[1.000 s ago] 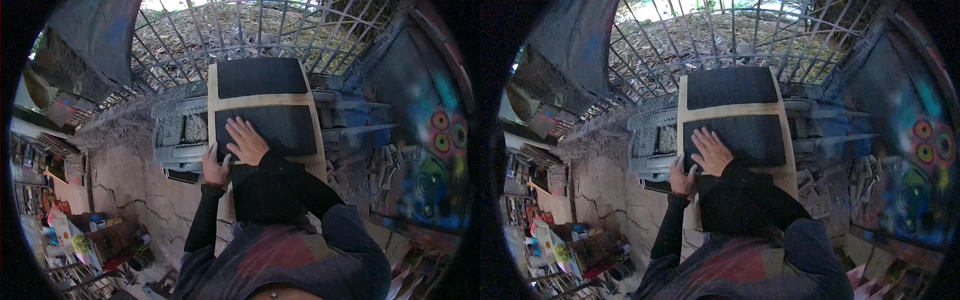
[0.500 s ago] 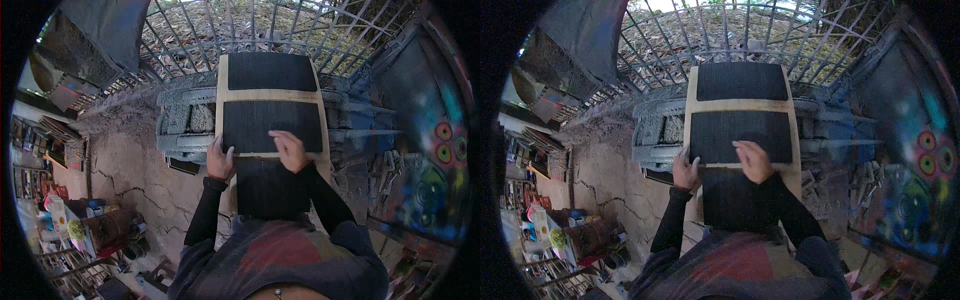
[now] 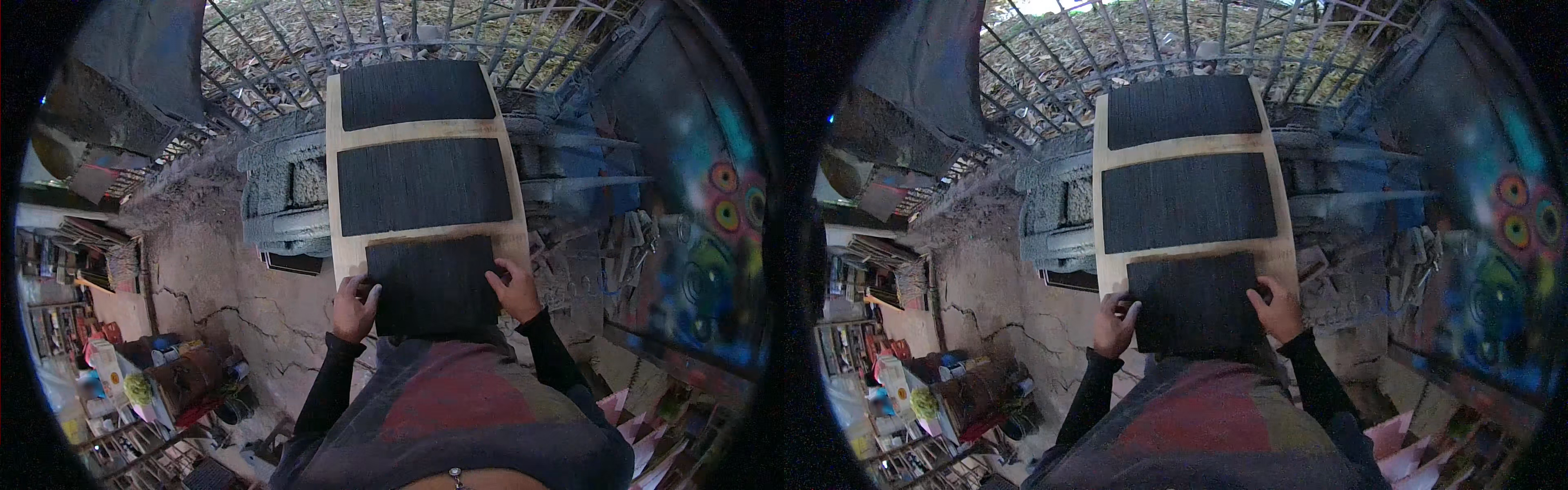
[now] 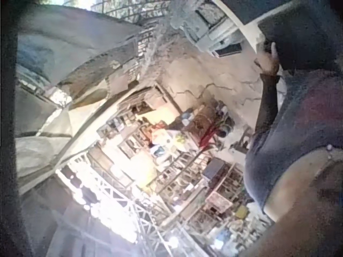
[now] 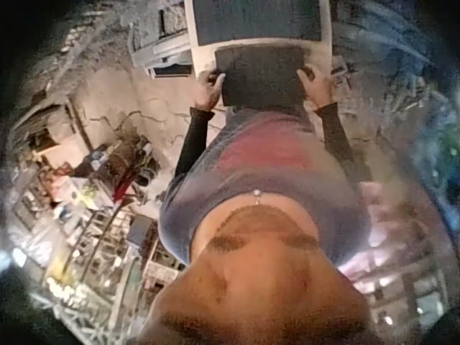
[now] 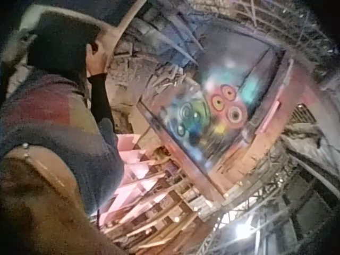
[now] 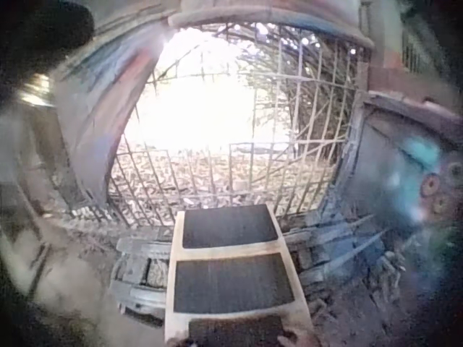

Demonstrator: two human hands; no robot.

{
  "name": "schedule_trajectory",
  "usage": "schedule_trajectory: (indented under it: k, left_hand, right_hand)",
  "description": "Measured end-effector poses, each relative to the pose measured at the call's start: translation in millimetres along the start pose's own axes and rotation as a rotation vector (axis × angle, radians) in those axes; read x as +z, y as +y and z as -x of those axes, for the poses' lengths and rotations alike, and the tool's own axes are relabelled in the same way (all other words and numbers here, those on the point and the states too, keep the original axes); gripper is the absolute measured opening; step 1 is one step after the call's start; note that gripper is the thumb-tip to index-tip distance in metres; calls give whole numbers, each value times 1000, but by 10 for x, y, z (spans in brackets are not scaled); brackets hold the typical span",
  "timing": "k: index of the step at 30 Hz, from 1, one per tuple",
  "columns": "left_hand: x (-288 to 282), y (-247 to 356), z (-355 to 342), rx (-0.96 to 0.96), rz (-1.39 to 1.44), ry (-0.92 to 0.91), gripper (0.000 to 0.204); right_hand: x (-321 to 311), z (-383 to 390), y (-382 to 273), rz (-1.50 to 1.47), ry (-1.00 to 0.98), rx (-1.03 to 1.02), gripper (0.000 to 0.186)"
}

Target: Applying and heating laminate strips to a wooden board and then checking the fit.

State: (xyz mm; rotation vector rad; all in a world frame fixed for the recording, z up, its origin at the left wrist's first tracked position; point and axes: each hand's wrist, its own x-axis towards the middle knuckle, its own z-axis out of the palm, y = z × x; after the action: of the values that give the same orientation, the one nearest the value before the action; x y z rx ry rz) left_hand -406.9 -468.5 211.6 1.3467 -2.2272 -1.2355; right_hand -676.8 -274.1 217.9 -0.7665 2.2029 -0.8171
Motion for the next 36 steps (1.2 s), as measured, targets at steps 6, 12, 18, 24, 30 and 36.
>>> schedule_trajectory:
  k: [6,12,18,24,30,36]
  left_hand:
    - [26,53,-16,-48,37,2,31]
    - [45,16,-98,-8,51,40,31]
    - [39,-13,-223,46,27,53,30]
    - [-77,-120,-291,70,38,59,31]
    - [-316,-386,-411,181,-223,317,35]
    - [-253,-570,-280,54,-174,150,40]
  right_hand:
    - [32,-48,-17,23,61,-94,42]
    - [27,-102,-79,-17,55,-40,38]
    - [68,-173,-80,-2,101,-87,39]
    - [-19,-198,-21,-87,139,-62,31]
    - [-320,-127,250,-96,446,-52,19]
    - [-387,185,702,24,504,99,26]
